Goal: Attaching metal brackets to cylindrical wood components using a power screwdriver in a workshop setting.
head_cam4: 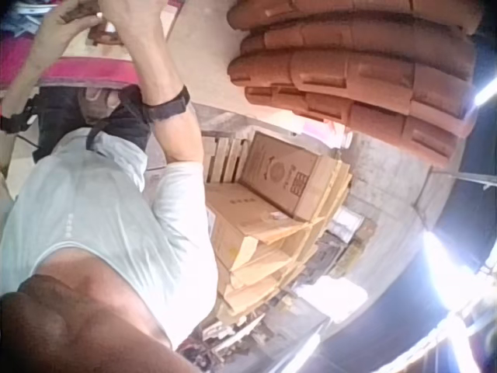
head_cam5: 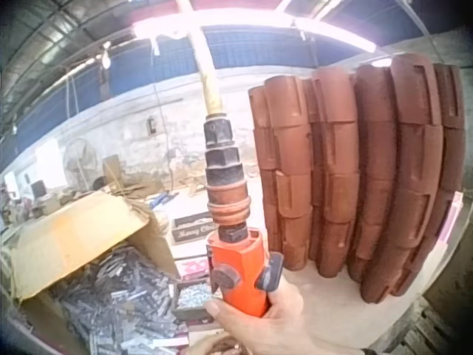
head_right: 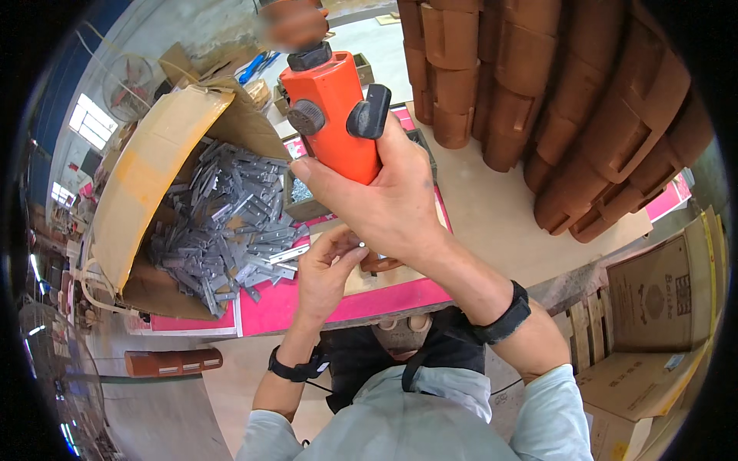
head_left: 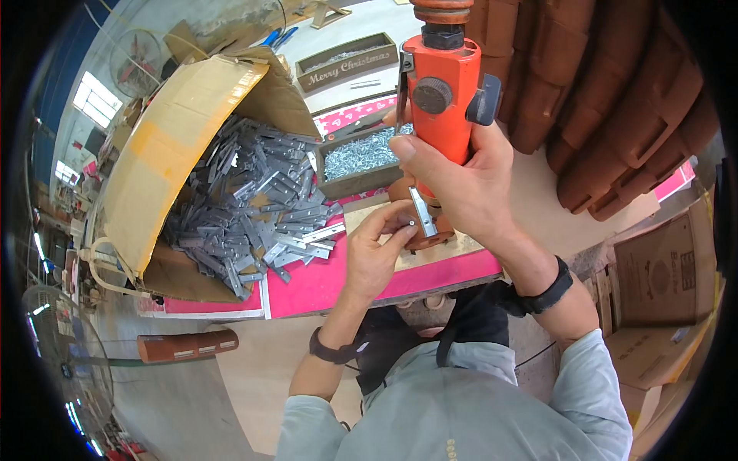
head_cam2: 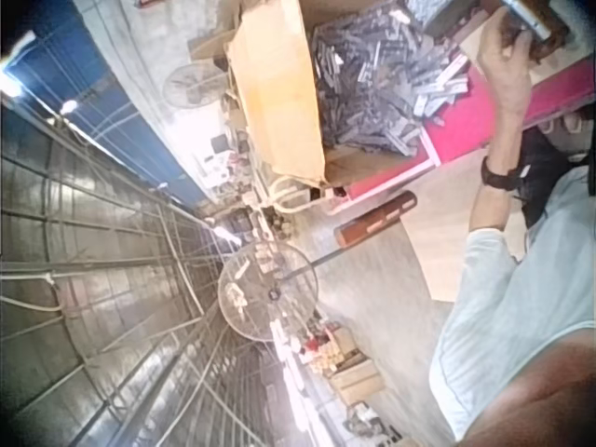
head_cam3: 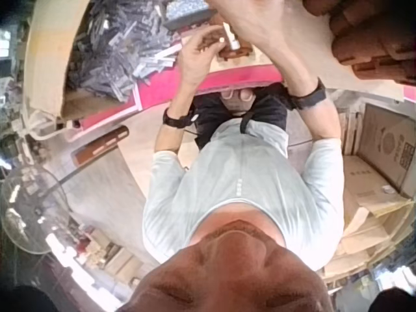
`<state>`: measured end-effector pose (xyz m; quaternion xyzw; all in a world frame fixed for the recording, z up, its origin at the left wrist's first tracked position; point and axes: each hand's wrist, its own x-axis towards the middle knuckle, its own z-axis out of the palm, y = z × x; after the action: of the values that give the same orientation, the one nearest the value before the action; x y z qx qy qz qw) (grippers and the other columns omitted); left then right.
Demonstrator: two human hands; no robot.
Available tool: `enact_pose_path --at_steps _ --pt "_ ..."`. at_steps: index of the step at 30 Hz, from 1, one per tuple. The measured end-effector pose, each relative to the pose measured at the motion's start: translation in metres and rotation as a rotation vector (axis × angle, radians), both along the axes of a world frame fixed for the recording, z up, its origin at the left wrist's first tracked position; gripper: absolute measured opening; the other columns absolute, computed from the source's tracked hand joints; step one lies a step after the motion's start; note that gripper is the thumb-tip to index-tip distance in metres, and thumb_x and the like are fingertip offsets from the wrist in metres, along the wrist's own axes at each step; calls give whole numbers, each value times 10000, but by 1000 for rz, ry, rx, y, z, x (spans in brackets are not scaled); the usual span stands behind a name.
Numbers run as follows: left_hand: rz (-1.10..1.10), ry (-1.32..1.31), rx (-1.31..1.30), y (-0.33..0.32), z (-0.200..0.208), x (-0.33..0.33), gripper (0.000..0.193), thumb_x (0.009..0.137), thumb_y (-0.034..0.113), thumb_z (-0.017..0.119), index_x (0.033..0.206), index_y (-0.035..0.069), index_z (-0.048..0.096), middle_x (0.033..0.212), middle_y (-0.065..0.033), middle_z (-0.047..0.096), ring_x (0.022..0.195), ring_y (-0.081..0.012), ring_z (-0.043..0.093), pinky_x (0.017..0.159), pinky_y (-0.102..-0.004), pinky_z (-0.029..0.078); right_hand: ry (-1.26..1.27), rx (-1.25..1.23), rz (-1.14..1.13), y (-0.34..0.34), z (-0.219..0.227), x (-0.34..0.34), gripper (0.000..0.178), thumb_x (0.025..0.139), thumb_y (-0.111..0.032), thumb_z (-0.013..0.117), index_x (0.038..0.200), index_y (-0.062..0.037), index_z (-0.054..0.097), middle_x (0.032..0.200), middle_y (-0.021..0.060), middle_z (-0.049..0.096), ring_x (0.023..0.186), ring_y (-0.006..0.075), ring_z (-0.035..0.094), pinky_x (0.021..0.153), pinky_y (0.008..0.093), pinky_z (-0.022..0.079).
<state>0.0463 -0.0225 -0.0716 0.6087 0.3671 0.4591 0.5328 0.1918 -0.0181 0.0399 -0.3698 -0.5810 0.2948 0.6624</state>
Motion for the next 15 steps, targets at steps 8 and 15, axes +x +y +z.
enact_pose_path --at_steps 8,15 --pt "26 44 23 -7 5 5 343 833 -24 647 1170 18 601 962 -81 666 907 -139 626 837 -289 501 -33 75 -11 6 -7 -9 318 843 -34 684 1123 5 539 1058 79 639 772 77 577 654 236 496" --pt "0 38 -19 -7 5 6 329 835 -24 650 1159 12 601 955 -74 668 904 -132 626 818 -287 509 5 -6 -6 4 -5 -11 321 846 -28 679 1130 8 534 1033 76 642 720 67 567 600 230 480"
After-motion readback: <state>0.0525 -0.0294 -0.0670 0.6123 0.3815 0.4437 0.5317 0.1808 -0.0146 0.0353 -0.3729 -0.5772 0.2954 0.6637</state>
